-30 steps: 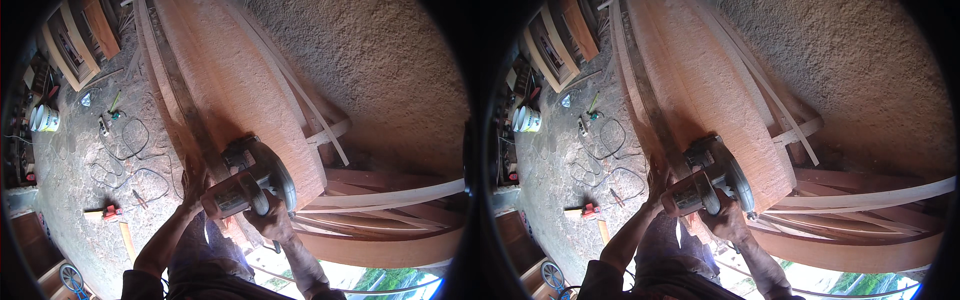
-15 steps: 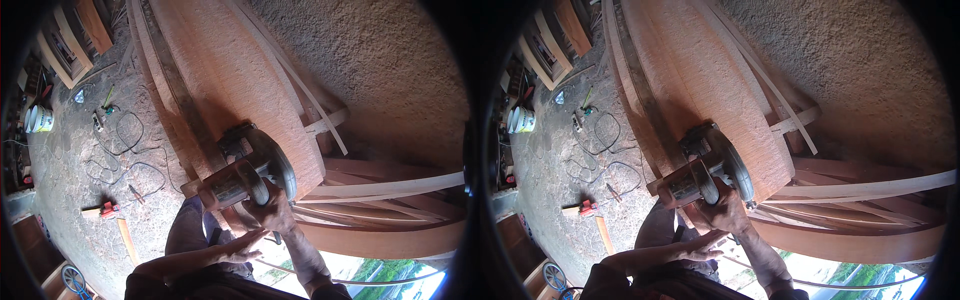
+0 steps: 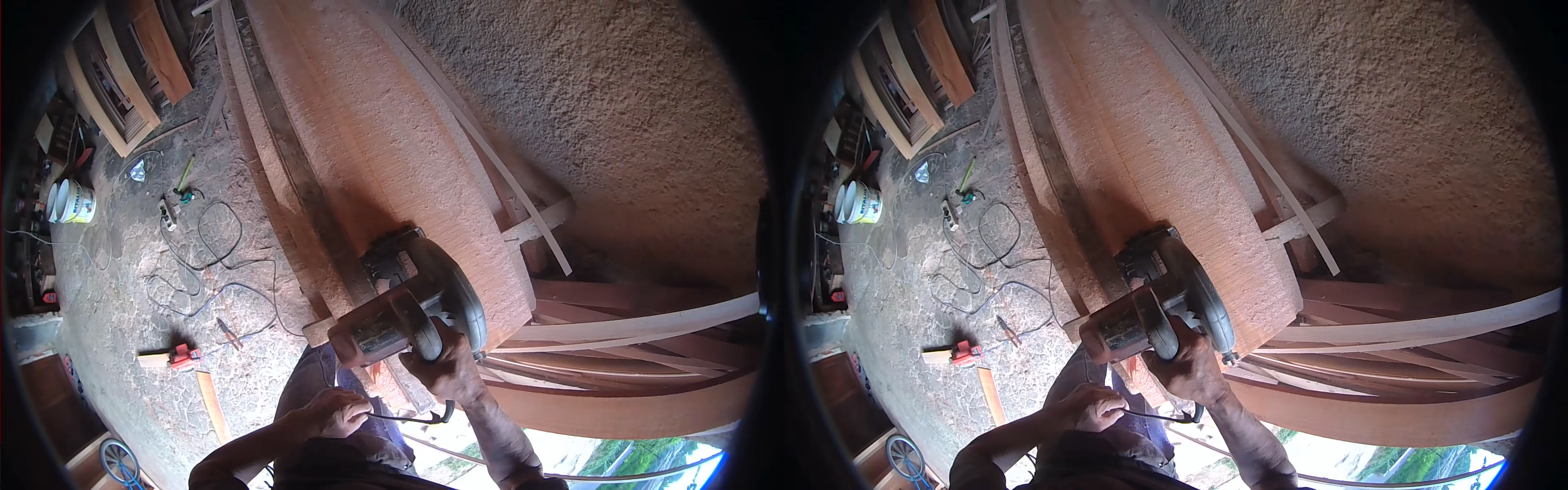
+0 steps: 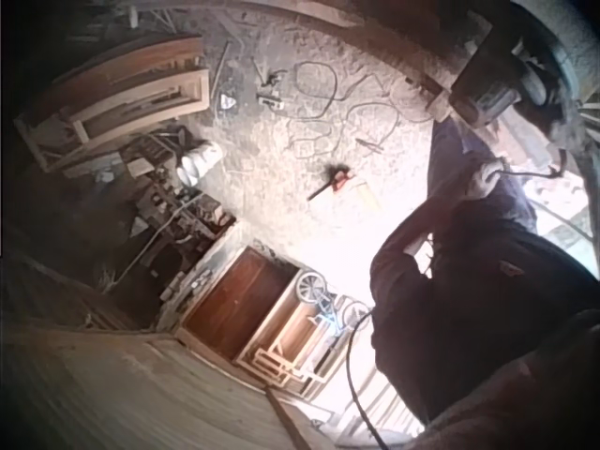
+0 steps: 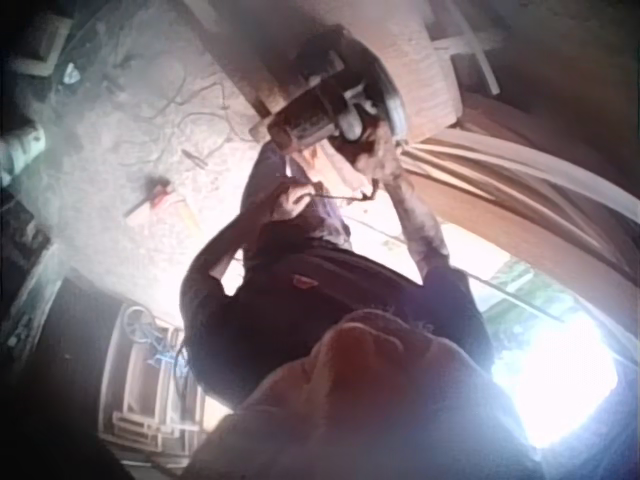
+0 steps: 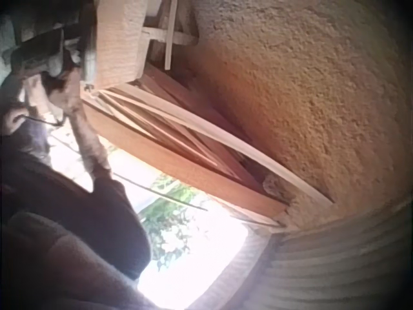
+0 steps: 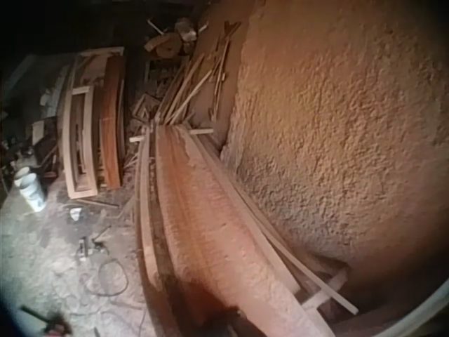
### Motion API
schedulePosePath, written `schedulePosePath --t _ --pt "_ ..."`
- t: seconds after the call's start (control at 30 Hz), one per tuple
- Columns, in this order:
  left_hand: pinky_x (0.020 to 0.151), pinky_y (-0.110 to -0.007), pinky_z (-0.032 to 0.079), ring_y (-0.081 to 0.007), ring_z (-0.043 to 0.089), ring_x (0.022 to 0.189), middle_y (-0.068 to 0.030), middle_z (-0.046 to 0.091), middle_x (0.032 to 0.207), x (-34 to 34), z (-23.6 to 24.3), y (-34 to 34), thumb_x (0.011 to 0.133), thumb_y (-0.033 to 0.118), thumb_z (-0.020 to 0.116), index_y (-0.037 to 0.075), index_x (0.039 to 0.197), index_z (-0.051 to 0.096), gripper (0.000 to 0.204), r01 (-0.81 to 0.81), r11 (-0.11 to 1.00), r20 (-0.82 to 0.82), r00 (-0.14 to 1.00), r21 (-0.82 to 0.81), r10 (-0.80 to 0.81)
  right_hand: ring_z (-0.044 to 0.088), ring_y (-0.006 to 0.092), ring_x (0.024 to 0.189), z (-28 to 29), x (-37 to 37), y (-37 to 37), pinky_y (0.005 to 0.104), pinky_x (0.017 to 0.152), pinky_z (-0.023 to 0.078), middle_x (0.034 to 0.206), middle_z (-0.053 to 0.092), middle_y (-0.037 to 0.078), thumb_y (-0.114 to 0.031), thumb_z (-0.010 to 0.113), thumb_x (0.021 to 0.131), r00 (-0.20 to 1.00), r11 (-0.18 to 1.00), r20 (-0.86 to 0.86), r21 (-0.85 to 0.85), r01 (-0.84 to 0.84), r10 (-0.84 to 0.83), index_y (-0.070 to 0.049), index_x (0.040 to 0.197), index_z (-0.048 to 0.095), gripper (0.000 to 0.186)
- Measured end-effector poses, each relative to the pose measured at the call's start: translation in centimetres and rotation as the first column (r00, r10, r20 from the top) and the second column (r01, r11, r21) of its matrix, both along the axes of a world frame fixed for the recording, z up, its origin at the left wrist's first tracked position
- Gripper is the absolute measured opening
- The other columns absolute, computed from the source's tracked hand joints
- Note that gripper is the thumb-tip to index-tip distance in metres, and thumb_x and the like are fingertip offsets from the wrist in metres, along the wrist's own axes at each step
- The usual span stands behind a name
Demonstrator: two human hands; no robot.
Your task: The person uses a circular saw to cut a large wooden board resting on a workbench. They guide the saw along a marked line, pause to wipe away sawdust, and then resume cutting to complete the cut.
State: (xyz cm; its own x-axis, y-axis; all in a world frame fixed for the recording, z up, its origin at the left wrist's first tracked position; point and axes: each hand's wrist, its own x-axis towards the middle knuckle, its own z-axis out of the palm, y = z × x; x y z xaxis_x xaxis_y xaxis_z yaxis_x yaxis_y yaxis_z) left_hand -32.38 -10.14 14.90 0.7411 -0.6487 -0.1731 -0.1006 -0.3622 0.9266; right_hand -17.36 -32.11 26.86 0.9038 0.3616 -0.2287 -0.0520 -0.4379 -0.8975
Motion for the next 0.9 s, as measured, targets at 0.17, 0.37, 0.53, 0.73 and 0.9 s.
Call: schedulePosePath --t 0.17,0.37,0.53,0.73,0.9 --pt "0.069 -0.046 0.05 -0.0329 0.064 0.072 -0.0071 0.061 0.076 4.4 -0.1 6.2 0.068 0.011 0.078 0.011 0.086 0.061 0.024 -0.133 0.952 0.389 0.921 0.274 0.017 0.062 0.0164 0.076 0.2 0.3 0.1 0.0341 0.074 0.052 0.086 0.068 0.009 -0.01 0.078 0.082 0.999 1.0 -0.036 -0.026 -0.005 0.004 0.0 0.12 0.064 0.041" --pt "0.082 -0.049 0.05 -0.0388 0.063 0.097 -0.0202 0.063 0.103 9.4 -3.8 13.2 0.074 0.023 0.084 0.003 0.112 0.061 0.049 -0.791 0.463 0.727 0.582 0.4 0.366 0.065 0.0165 0.085 -0.2 0.7 0.0 0.0334 0.08 0.053 0.094 0.071 0.01 -0.01 0.077 0.082 0.999 1.0 -0.036 0.016 -0.007 0.008 -0.003 0.128 0.063 0.048" --pt "0.116 -0.05 0.037 -0.0461 0.037 0.145 -0.0292 0.038 0.156 14.8 -5.9 16.0 0.085 0.018 0.077 0.0 0.156 0.03 0.086 -0.722 0.456 0.505 0.691 0.52 0.518 0.068 0.0193 0.088 0.4 1.1 0.5 0.0342 0.082 0.053 0.098 0.072 0.012 -0.011 0.079 0.081 0.997 1.0 -0.082 -0.015 0.007 -0.008 -0.003 0.131 0.062 0.053" --pt "0.126 -0.047 0.019 -0.0437 0.016 0.156 -0.0278 0.017 0.168 23.1 -7.8 16.3 0.099 0.004 0.055 0.002 0.162 0.023 0.07 -0.638 0.747 0.41 0.741 0.186 0.532 0.068 0.021 0.088 0.8 1.6 1.2 0.0354 0.081 0.054 0.099 0.072 0.013 -0.011 0.08 0.079 0.997 1.0 -0.07 -0.001 0.022 -0.022 -0.002 0.129 0.063 0.054" --pt "0.127 -0.044 0.016 -0.0357 0.011 0.158 -0.0253 0.013 0.169 25.5 -9.9 16.3 0.101 0.005 0.056 0.002 0.163 0.019 0.072 -0.655 0.748 0.235 0.715 -0.106 0.659 0.067 0.0201 0.087 0.4 1.9 1.2 0.035 0.081 0.053 0.096 0.071 0.012 -0.009 0.08 0.079 1.0 1.0 -0.009 -0.028 -0.01 0.01 -0.002 0.129 0.063 0.054"
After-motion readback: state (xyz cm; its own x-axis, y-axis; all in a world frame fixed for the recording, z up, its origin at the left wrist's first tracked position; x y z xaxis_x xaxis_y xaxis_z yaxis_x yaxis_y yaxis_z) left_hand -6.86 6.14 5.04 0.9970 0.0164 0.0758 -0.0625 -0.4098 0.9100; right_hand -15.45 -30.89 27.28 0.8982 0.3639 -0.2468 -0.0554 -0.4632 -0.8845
